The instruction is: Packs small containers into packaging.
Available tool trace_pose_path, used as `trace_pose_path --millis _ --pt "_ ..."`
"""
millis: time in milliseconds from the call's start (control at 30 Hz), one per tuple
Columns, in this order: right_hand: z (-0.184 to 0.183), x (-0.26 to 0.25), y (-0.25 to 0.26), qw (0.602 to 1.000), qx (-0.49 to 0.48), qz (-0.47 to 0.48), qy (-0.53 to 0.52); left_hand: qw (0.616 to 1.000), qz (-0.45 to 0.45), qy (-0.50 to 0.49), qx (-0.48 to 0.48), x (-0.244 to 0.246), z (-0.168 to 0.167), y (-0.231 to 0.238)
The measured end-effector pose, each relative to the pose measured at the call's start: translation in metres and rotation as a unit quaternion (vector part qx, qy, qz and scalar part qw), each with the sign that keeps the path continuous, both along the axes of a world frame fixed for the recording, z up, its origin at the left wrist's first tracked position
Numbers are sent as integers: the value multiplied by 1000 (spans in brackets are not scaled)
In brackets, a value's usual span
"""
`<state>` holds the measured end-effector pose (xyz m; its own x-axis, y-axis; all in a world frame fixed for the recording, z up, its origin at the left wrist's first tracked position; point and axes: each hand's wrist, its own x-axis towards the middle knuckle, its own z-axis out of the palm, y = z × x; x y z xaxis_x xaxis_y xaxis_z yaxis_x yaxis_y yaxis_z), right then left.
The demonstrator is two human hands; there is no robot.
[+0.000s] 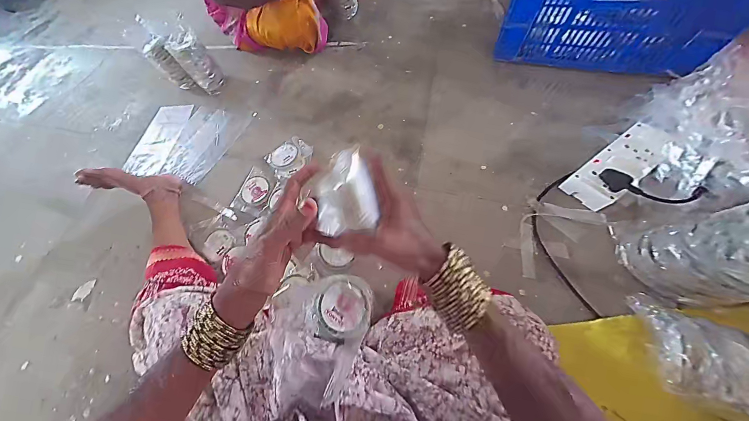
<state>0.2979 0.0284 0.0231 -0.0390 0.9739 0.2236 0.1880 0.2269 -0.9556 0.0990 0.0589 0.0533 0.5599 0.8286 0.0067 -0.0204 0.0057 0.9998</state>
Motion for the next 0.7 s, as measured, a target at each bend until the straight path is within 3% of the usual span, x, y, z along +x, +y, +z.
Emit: trace_pose_path --millis 67,133,200,300,433,533,600,700 --pt "14 4 -18 981 5 9 194 995 -15 5 96 -22 12 -18" --pt "26 4 -34 944 39 45 325 967 18 99 235 -48 17 -37" --pt "39 -7 -51 916 69 84 385 937 35 168 303 -73 8 -58" --pt "48 -32 -73 903 53 162 394 922 46 212 320 -93 -11 -88" --pt "51 -67 -84 939 -2 233 252 904 86 289 303 -87 -24 -112" --pt "38 -82 -84 963 38 252 91 914 39 323 241 -87 -20 -122" --pt "25 -83 -87 966 35 255 17 939 38 305 155 -86 -19 -128" --pt "14 -80 -93 962 -42 252 -92 961 106 248 51 -77 -19 -132"
